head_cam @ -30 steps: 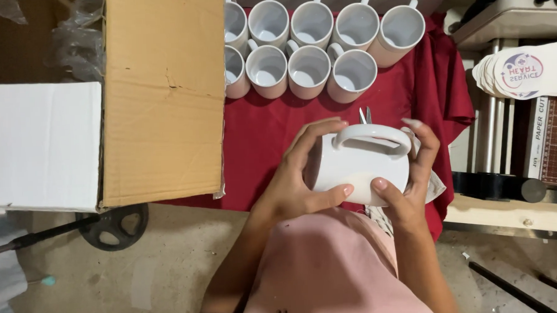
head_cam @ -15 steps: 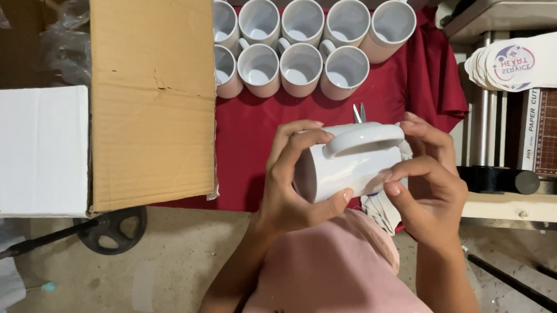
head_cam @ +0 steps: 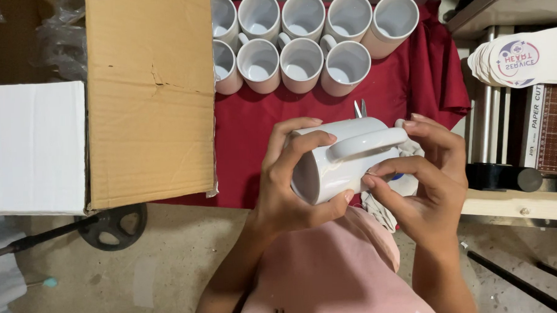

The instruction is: Cleaning white ceramic mugs and preparing them for a printing process by wiping them down and using tape/decals.

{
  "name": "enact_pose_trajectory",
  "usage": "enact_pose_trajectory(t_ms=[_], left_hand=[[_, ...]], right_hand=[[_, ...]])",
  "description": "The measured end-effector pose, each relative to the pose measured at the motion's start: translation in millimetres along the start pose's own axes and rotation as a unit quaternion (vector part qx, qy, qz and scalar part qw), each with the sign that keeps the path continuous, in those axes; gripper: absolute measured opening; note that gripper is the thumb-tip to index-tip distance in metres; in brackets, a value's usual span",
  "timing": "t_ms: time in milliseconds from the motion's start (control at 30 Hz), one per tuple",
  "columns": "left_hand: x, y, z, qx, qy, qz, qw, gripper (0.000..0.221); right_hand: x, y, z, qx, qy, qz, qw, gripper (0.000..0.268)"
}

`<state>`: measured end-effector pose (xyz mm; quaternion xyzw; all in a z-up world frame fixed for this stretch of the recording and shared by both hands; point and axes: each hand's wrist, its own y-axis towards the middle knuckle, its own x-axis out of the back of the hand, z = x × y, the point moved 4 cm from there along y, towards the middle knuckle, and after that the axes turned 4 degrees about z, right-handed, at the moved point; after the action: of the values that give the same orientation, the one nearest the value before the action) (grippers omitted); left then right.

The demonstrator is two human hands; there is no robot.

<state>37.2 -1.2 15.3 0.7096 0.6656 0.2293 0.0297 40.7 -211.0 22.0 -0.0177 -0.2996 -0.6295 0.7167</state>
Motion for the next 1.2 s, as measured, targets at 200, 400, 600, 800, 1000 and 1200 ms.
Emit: enact_pose_trajectory(t_ms=[200, 400, 600, 800, 1000, 1200], left_hand=[[1.6, 3.6, -6.7, -0.057, 0.02, 0.01, 0.998, 0.062], [-2.9, 1.2, -14.3, -0.179, 0.095, -0.007, 0.979, 0.039], [-8.2, 1.8, -7.4, -0.163, 0.11, -0.009, 0.98, 0.05], [-4.4, 16.2, 13.1, -0.06, 0.07, -0.011, 0.996, 0.071], [-0.5, 18.7, 24.3, -0.017, 0.016, -0.024, 0.999, 0.072], [-3.6, 16.9, 17.1, -0.026, 0.053, -0.027, 0.998, 0.073]], right_hand=[[-5.7, -6.2, -9.6, -0.048, 0.131, 0.022, 0.99, 0.021], [-19.2, -9.3, -27.9, -0.019, 0.249, -0.005, 0.968, 0.034], [-33.1, -11.4, -36.1, -0.02, 0.279, -0.082, 0.957, 0.036], [-41.8, -0.2, -57.4, -0.043, 0.297, -0.11, 0.947, 0.031], [-42.3, 6.0, -59.9, -0.113, 0.449, -0.037, 0.886, 0.037], [-45.7, 6.7, -59.0, -0.087, 0.4, -0.008, 0.913, 0.043]])
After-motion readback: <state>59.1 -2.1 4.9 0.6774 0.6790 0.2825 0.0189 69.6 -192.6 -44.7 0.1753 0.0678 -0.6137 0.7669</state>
